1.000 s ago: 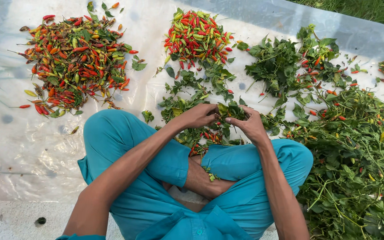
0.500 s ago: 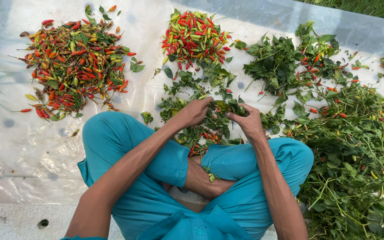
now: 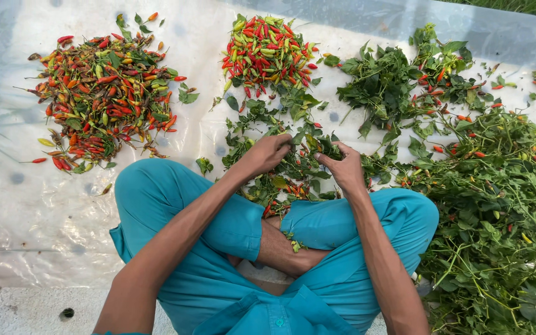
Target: The person sits cross-legged on a white sheet outdoors and sorts through a pile of green chili stems and leaves. They pick individual red and green chilies from the bunches and place them into separate piles on the sheet, separating the fruit from the plant matter.
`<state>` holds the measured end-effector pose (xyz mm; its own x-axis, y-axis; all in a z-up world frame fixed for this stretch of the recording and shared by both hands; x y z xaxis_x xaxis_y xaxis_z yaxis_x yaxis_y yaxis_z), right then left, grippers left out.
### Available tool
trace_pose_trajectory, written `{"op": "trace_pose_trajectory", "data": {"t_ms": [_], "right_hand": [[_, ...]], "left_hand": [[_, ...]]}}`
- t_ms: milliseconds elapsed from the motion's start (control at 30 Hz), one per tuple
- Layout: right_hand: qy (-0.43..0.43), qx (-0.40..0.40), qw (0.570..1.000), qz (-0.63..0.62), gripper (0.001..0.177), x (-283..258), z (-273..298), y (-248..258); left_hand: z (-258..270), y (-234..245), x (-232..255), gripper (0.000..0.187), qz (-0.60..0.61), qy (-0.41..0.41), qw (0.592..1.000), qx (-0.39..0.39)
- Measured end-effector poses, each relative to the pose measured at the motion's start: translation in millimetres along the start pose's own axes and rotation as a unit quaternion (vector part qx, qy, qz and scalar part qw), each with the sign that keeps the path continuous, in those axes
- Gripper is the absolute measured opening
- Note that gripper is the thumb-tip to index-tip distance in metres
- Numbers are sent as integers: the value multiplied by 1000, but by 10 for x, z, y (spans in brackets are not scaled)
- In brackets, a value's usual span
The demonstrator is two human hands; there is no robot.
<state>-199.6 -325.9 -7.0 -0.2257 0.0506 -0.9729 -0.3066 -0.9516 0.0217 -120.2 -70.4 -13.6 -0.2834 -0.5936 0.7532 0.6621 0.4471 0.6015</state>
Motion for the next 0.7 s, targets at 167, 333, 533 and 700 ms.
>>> {"op": "trace_pose_trajectory", "data": {"t_ms": [167,333,533,700], "right_hand": [[-4,14,1000,13,60,17,38,-27],[-22,34,995,90,78,60,13,-16],[14,-19,1000,20,39,-101,62,-209],[-30,-20,996,-79,39,-12,81,-236]], "left_hand": [[31,67,162,49,-19,30,999,-2],[93,97,135,71,-17,83,996,-11],[84,56,382,49,-149,-88,984,32],[-184,-467,40,36,-422,-148,893,44]]}}
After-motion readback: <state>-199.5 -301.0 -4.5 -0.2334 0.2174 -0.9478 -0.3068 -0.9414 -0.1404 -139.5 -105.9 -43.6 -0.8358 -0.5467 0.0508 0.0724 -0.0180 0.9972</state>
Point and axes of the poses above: each hand's wrist, its own z-axis away from the middle knuckle, its own y-axis out of the back of the hand, x = y × z, the point moved 5 cm from there along -z, towards the middle knuckle, and after that the axes turned 14 degrees about -z, right-handed, at the moved point
